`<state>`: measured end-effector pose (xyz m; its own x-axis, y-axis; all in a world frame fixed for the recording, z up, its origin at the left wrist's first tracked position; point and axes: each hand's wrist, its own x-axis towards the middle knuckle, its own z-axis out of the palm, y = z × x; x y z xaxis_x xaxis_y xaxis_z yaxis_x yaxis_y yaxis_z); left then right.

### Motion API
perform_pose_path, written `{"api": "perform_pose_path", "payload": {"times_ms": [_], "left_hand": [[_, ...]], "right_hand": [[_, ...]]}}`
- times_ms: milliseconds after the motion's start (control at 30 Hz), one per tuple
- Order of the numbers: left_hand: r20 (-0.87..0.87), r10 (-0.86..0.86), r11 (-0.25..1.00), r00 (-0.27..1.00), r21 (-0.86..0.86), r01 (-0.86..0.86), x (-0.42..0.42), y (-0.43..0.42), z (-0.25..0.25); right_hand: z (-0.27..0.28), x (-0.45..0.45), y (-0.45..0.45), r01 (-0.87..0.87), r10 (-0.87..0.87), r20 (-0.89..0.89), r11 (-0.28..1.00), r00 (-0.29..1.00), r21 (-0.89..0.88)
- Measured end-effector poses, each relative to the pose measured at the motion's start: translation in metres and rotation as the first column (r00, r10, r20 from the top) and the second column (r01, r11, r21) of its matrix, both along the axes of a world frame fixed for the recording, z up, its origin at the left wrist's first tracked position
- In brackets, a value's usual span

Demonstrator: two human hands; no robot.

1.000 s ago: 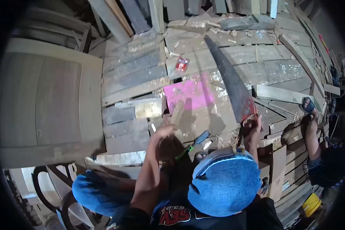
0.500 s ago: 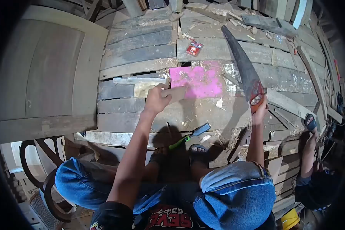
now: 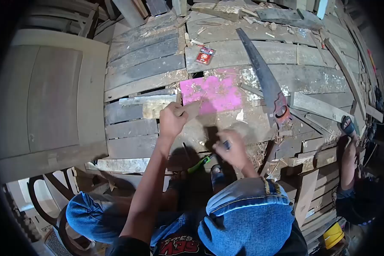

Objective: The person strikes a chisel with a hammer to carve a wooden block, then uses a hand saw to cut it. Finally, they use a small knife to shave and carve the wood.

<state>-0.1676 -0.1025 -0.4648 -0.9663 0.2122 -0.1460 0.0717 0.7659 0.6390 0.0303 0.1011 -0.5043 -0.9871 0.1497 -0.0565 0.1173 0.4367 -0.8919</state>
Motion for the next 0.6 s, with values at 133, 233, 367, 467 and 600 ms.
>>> {"api": "perform_pose_path", "payload": {"times_ms": [133,233,367,467,600], "left_hand": [[0.021,-0.018,0.998,1.000,-0.056,0.019,-0.004,0.007,0.009],[0.100,0.041,0.998,0.994,-0.060,-0.036,-0.005,0.010,0.016],[0.101,0.023,0.999,0.995,-0.043,-0.018,-0.007,0.000,0.022],[0.126,-0.022,0.998,0.992,-0.049,0.028,-0.003,-0.005,0.035],[0.095,-0.107,0.971,0.990,-0.202,0.124,0.005,-0.015,0.049]], "right_hand": [[-0.084,0.028,-0.095,-0.608,0.649,-0.069,0.739,0.757,0.290],[-0.096,0.031,-0.118,-0.647,0.737,0.120,0.489,0.665,0.585],[-0.097,0.023,-0.114,-0.596,0.739,0.029,0.520,0.673,0.612],[-0.117,0.033,-0.109,-0.490,0.692,-0.046,0.555,0.720,0.672],[-0.130,0.026,-0.110,-0.684,0.742,0.267,0.333,0.615,0.650]]}}
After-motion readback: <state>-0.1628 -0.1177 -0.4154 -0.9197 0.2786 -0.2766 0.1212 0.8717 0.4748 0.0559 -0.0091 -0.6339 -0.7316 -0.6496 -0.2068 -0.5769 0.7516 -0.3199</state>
